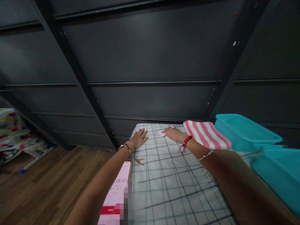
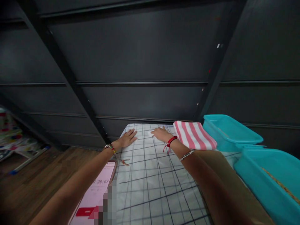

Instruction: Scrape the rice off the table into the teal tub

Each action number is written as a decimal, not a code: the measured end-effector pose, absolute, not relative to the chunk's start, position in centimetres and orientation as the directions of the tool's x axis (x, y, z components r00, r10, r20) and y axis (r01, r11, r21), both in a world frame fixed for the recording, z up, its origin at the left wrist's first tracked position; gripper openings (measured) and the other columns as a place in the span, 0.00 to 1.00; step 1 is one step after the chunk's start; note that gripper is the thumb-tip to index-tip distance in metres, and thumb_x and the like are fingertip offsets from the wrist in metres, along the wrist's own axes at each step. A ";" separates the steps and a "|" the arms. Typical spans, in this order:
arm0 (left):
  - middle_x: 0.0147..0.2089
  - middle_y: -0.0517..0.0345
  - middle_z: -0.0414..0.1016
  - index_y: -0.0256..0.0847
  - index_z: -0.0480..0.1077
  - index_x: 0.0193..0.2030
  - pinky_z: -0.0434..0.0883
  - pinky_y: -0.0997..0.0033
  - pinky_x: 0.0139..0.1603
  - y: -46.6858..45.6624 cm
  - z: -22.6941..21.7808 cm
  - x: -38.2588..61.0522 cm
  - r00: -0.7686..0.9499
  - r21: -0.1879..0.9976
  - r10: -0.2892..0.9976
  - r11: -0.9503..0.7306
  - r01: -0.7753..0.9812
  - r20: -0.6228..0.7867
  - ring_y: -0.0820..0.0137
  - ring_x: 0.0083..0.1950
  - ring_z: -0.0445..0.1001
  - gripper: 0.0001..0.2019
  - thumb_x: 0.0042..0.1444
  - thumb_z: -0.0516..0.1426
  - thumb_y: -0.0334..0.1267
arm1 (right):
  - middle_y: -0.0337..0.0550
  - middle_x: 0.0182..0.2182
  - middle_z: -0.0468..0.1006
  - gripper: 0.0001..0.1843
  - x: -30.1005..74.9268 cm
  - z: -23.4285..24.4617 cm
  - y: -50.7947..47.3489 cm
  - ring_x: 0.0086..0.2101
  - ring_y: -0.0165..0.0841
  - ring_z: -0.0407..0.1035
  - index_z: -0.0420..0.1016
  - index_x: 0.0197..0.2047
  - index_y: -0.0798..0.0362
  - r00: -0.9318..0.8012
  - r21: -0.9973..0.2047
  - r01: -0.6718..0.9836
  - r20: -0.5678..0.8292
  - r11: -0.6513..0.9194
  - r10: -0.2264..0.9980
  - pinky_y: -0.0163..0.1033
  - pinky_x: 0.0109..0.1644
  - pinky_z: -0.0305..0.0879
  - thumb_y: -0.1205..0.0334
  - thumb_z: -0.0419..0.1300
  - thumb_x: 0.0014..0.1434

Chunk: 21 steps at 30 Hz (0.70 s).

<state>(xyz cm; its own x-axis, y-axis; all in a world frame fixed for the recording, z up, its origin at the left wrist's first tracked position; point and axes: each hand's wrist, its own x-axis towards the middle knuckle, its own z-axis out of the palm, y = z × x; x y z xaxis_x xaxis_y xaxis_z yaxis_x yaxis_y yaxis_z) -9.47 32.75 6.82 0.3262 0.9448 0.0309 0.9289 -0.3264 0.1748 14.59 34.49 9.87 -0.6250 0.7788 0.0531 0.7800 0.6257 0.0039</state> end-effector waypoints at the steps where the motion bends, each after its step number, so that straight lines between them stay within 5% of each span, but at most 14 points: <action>1: 0.61 0.51 0.59 0.43 0.61 0.56 0.62 0.46 0.55 32.9 6.8 -9.5 0.332 0.182 0.943 -0.331 0.926 0.026 0.58 0.57 0.63 0.20 0.58 0.54 0.44 | 0.47 0.47 0.72 0.13 15.3 10.0 34.5 0.47 0.39 0.67 0.69 0.49 0.54 -0.619 -0.001 0.784 0.051 0.620 0.783 0.53 0.50 0.62 0.64 0.54 0.60; 7: 0.65 0.48 0.54 0.42 0.57 0.59 0.55 0.46 0.60 33.5 7.0 -8.8 0.358 0.202 0.934 -0.348 0.915 -0.014 0.56 0.64 0.55 0.22 0.60 0.50 0.46 | 0.48 0.57 0.64 0.24 18.1 13.1 35.0 0.57 0.35 0.57 0.60 0.60 0.53 -0.632 -0.049 0.764 0.148 0.644 0.761 0.46 0.57 0.57 0.71 0.39 0.63; 12: 0.69 0.50 0.45 0.44 0.53 0.63 0.49 0.58 0.63 33.2 7.0 -7.9 0.418 0.190 0.908 -0.404 0.895 -0.037 0.60 0.68 0.43 0.24 0.62 0.44 0.48 | 0.45 0.55 0.68 0.21 20.1 11.7 34.2 0.54 0.33 0.60 0.65 0.57 0.53 -0.702 -0.063 0.709 0.033 0.702 0.712 0.42 0.57 0.57 0.69 0.48 0.61; 16: 0.67 0.48 0.50 0.42 0.54 0.61 0.52 0.52 0.62 33.5 6.8 -8.4 0.407 0.161 0.913 -0.400 0.902 -0.015 0.58 0.67 0.48 0.22 0.62 0.46 0.46 | 0.54 0.58 0.62 0.28 20.9 8.7 33.1 0.56 0.43 0.58 0.62 0.59 0.57 -0.694 -0.051 0.720 -0.042 0.692 0.719 0.48 0.55 0.60 0.60 0.59 0.55; 21: 0.62 0.50 0.58 0.43 0.59 0.57 0.60 0.45 0.57 34.0 6.7 -10.4 0.392 0.092 0.918 -0.396 0.914 0.055 0.57 0.59 0.61 0.21 0.58 0.54 0.44 | 0.51 0.56 0.64 0.22 21.2 8.3 33.0 0.55 0.39 0.59 0.65 0.57 0.54 -0.716 -0.050 0.697 0.004 0.715 0.698 0.44 0.56 0.58 0.68 0.52 0.59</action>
